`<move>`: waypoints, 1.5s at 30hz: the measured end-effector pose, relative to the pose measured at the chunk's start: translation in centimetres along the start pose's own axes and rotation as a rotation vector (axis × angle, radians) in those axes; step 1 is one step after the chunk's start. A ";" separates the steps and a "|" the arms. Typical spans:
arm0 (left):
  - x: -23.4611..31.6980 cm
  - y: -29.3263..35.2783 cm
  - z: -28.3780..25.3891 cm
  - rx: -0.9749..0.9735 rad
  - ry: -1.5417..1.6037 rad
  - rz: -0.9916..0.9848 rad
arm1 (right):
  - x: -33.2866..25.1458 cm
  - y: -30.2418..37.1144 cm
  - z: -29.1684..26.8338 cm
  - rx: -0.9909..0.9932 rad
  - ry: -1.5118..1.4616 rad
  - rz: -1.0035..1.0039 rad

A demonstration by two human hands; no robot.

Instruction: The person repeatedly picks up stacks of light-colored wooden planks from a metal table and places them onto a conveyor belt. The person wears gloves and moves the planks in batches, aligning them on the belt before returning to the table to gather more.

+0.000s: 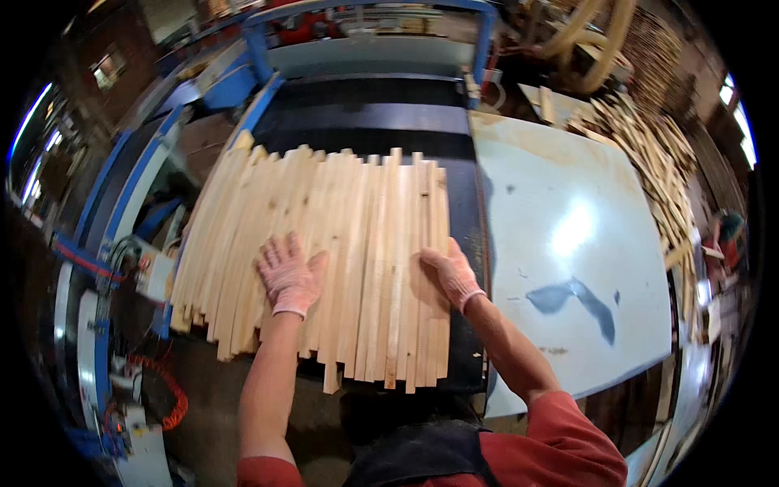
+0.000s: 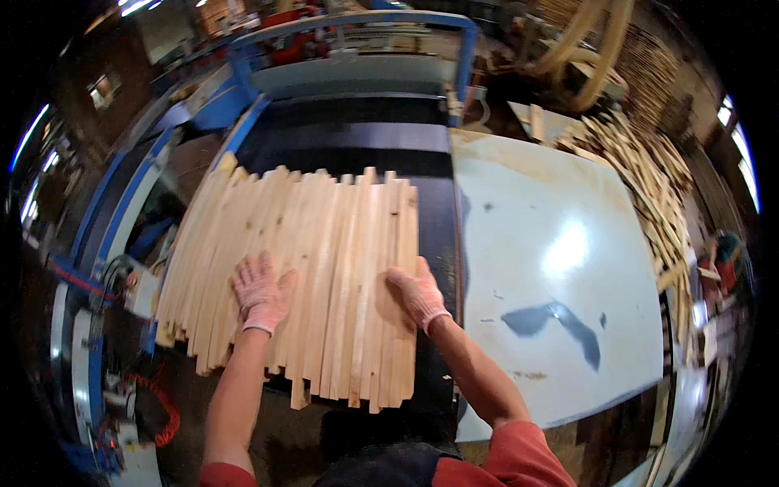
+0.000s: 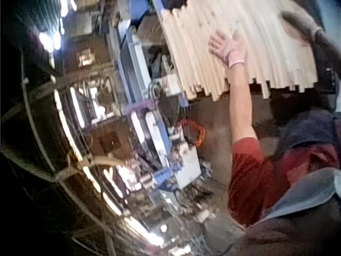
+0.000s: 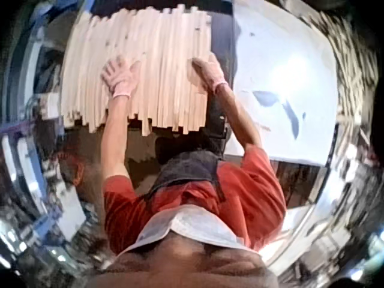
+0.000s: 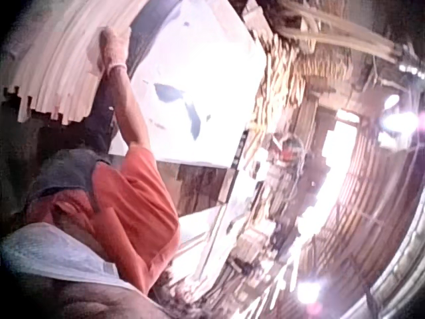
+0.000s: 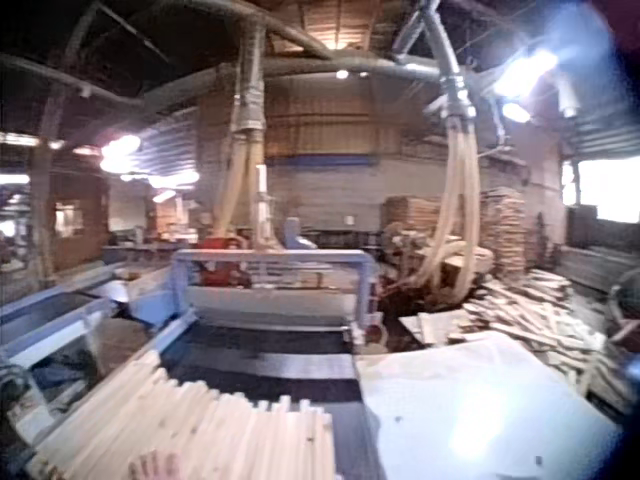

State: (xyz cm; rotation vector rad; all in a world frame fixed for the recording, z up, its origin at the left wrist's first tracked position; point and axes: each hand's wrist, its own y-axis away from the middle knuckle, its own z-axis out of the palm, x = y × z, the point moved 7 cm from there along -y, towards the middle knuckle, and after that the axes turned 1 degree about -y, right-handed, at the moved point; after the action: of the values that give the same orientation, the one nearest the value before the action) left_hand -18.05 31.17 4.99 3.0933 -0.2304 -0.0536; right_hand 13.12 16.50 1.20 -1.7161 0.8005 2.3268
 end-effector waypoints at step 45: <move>24.2 51.9 19.7 -1.427 0.993 0.698 | 49.2 60.8 -37.1 0.508 0.393 0.715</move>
State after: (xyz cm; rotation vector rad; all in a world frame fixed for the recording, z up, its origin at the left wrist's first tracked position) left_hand -2.52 -24.41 -13.29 1.2748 -0.7339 0.8506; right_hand 2.66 -62.93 -31.61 -1.8440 2.1537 1.8229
